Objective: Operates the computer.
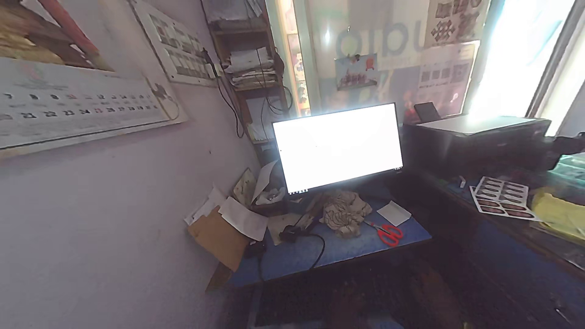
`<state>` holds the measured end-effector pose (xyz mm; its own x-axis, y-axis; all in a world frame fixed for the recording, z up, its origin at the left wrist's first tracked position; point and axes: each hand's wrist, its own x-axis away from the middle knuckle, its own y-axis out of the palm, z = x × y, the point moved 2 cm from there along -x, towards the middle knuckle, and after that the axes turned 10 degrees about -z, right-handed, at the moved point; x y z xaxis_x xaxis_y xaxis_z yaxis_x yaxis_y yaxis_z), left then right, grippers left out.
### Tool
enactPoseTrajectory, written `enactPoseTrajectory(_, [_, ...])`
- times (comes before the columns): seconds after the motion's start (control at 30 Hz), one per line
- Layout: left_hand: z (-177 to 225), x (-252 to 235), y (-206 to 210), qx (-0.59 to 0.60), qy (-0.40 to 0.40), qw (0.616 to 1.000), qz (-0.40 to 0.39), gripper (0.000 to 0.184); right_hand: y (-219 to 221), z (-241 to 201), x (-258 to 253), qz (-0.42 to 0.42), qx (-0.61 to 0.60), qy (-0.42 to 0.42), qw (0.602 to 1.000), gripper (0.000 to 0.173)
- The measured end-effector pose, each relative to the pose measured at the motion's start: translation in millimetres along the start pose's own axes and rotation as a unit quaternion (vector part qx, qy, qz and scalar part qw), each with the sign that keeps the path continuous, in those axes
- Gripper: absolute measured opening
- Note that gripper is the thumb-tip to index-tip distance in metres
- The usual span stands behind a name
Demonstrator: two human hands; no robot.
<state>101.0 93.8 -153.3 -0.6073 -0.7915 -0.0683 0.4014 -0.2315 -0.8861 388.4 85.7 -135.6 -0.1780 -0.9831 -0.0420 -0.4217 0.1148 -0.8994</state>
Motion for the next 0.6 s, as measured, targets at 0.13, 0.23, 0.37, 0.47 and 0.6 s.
enactPoseTrajectory(0.13, [6.0, -0.3, -7.2, -0.020, -0.001, 1.000, -0.015, 0.054, -8.3, -8.8, 6.3, -0.030, -0.006, -0.004, 1.000, 0.053])
enactPoseTrajectory(0.23, [8.9, -1.6, -8.2, -0.031, -0.019, 0.999, -0.039, 0.056, 0.4, -0.8, 3.0, 0.011, 0.009, -0.044, 0.999, 0.049])
enactPoseTrajectory(0.37, [-2.0, -1.6, 1.6, -0.046, 0.011, 0.999, -0.023, 0.060, 8.2, 4.1, -2.9, 0.009, 0.029, -0.076, 0.997, 0.048])
enactPoseTrajectory(0.47, [-0.6, 0.4, 2.8, -0.060, 0.023, 0.998, -0.021, 0.059, 11.0, 8.0, -0.6, 0.024, 0.018, -0.082, 0.996, 0.049])
enactPoseTrajectory(0.6, [8.5, 4.1, -6.8, -0.065, 0.021, 0.997, -0.021, 0.058, -7.9, -10.4, 7.2, -0.026, 0.004, -0.045, 0.999, 0.048])
